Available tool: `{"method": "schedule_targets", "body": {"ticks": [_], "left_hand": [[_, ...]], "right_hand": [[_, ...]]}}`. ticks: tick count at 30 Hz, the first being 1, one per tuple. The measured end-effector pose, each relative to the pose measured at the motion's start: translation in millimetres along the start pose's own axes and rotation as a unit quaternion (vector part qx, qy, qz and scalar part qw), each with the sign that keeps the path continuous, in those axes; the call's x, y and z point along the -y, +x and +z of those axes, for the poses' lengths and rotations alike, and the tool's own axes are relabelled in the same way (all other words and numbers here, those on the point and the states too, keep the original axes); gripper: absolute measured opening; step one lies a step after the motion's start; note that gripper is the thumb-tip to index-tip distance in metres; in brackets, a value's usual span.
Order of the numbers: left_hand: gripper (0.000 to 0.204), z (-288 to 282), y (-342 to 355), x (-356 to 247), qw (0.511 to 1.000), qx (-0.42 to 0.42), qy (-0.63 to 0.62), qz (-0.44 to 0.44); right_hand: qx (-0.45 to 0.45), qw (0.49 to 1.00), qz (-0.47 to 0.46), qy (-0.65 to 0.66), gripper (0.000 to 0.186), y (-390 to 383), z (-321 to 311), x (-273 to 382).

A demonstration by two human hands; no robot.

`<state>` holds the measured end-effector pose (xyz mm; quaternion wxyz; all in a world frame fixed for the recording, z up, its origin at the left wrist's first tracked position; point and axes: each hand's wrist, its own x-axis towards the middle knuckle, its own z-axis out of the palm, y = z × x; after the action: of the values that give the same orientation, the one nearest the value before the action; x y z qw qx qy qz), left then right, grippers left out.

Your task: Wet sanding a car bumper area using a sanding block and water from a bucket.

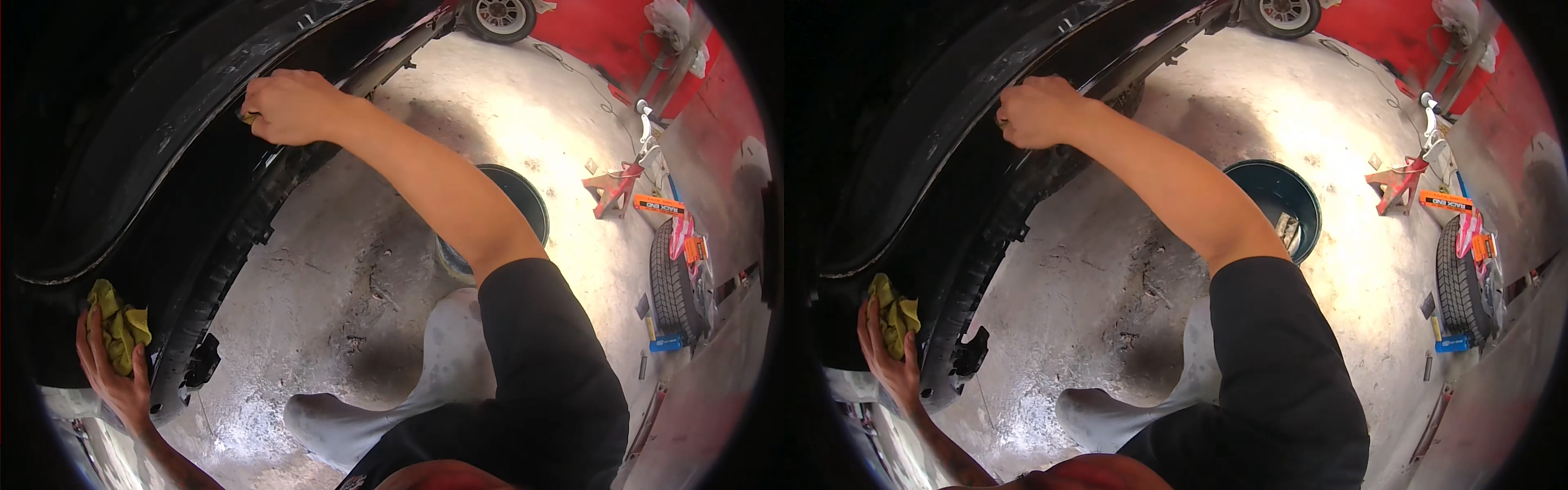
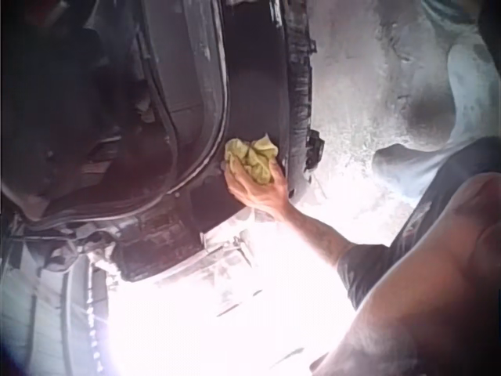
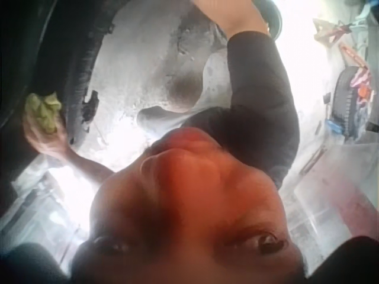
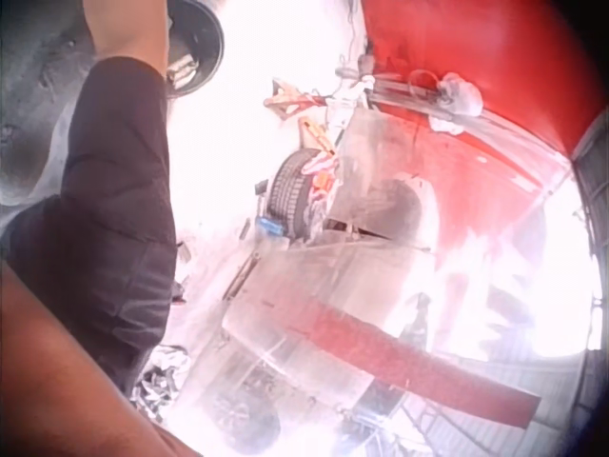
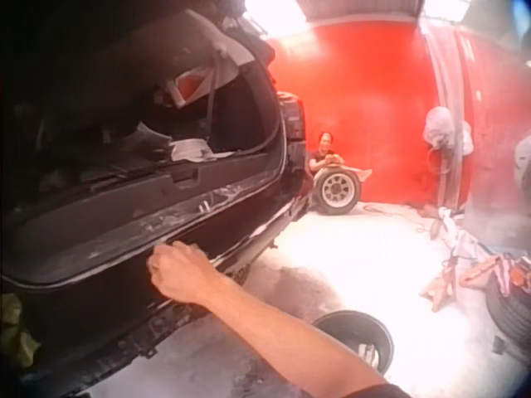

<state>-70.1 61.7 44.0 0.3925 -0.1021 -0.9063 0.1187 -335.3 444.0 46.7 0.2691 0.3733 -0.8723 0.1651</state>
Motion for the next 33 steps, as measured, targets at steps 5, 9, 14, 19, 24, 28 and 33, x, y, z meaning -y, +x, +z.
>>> {"method": "schedule_targets", "body": {"ticks": [5,9,14,19,24,28,33], "left_hand": [[0.064,-3.1,-4.7,3.7,1.000,-0.008,0.001,-0.001],[0.063,-3.5,0.5,-3.8,1.000,-0.004,0.009,-0.001],[0.063,-5.6,0.7,-4.6,1.000,0.004,0.013,-0.003],[0.065,-5.3,-5.1,1.2,1.000,-0.009,0.007,-0.012],[0.066,-1.3,-0.3,-2.6,1.000,-0.025,-0.003,-0.009],[0.066,-0.4,-3.1,-4.0,1.000,-0.019,-0.006,-0.021],[0.065,-3.9,-3.0,-0.3,1.000,-0.005,-0.010,-0.023]], "right_hand": [[-0.002,0.987,0.145,-0.066,0.037,2.7,-22.9,-62.1],[-0.028,0.987,0.133,-0.082,0.034,-1.5,-16.4,-71.8],[0.021,0.996,-0.088,-0.002,0.029,4.0,15.8,86.1],[-0.003,0.997,-0.063,0.040,0.034,13.7,27.5,75.6],[-0.096,0.988,0.112,-0.056,0.036,-22.8,-2.7,-101.5],[-0.171,0.957,0.230,-0.036,0.033,-132.2,-15.8,-141.7],[-0.059,0.863,0.502,-0.024,0.033,-339.4,38.3,-154.5]]}}
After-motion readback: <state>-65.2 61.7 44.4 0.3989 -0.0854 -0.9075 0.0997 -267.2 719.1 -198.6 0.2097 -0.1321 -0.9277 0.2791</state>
